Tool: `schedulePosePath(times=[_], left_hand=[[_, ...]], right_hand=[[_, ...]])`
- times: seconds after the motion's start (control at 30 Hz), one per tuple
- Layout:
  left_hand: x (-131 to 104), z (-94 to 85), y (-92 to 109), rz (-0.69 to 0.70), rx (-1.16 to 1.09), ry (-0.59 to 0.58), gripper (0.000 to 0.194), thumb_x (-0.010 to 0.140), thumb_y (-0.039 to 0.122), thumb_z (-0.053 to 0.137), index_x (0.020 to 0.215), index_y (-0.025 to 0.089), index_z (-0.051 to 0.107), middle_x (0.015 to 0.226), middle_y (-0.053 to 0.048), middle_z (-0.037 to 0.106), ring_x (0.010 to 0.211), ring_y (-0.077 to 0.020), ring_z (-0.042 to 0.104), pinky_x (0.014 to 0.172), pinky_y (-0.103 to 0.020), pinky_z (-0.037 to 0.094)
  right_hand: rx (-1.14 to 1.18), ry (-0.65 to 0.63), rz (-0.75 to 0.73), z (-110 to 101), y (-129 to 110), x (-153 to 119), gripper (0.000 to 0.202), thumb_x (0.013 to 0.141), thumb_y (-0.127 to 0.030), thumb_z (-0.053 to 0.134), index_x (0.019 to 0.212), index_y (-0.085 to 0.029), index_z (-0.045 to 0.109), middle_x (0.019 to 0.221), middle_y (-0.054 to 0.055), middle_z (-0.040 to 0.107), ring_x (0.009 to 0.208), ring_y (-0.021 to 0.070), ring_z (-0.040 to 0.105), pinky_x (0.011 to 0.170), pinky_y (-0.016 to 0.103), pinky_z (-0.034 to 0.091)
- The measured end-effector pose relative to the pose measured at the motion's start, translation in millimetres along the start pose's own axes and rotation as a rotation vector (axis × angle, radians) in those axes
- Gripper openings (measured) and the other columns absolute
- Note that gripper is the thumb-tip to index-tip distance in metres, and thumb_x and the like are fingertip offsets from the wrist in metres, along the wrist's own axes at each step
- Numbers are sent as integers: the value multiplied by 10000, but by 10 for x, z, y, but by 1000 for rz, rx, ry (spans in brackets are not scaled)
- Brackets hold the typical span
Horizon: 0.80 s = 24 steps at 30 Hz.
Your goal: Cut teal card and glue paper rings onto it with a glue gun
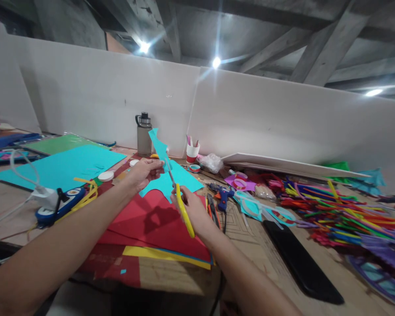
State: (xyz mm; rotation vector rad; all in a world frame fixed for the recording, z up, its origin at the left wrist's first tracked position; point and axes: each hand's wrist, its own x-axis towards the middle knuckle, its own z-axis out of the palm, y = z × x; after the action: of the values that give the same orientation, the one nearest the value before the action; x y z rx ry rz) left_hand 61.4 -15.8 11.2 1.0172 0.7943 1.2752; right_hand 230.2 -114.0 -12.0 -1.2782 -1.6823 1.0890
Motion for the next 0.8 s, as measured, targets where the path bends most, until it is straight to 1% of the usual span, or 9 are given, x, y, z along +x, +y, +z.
schedulePosePath(times=[0.5,0.8], left_hand=[[8,10,-19,9,19,5,244,565,267,778,663,103,626,577,-22,601,553,-99,584,481,-193,363],[5,16,-28,18,28,4,239,574,271,768,670,102,628,579,-27,604,550,-96,580,477,-190,356]], right_hand=[[92,-9,0,16,89,38,338,805,-476,532,1015,-213,503,607,-80,438,391,47,385,358,175,314],[59,8,20,17,72,37,341,802,-481,528,1005,-207,515,582,-78,441,393,53,379,360,176,308]])
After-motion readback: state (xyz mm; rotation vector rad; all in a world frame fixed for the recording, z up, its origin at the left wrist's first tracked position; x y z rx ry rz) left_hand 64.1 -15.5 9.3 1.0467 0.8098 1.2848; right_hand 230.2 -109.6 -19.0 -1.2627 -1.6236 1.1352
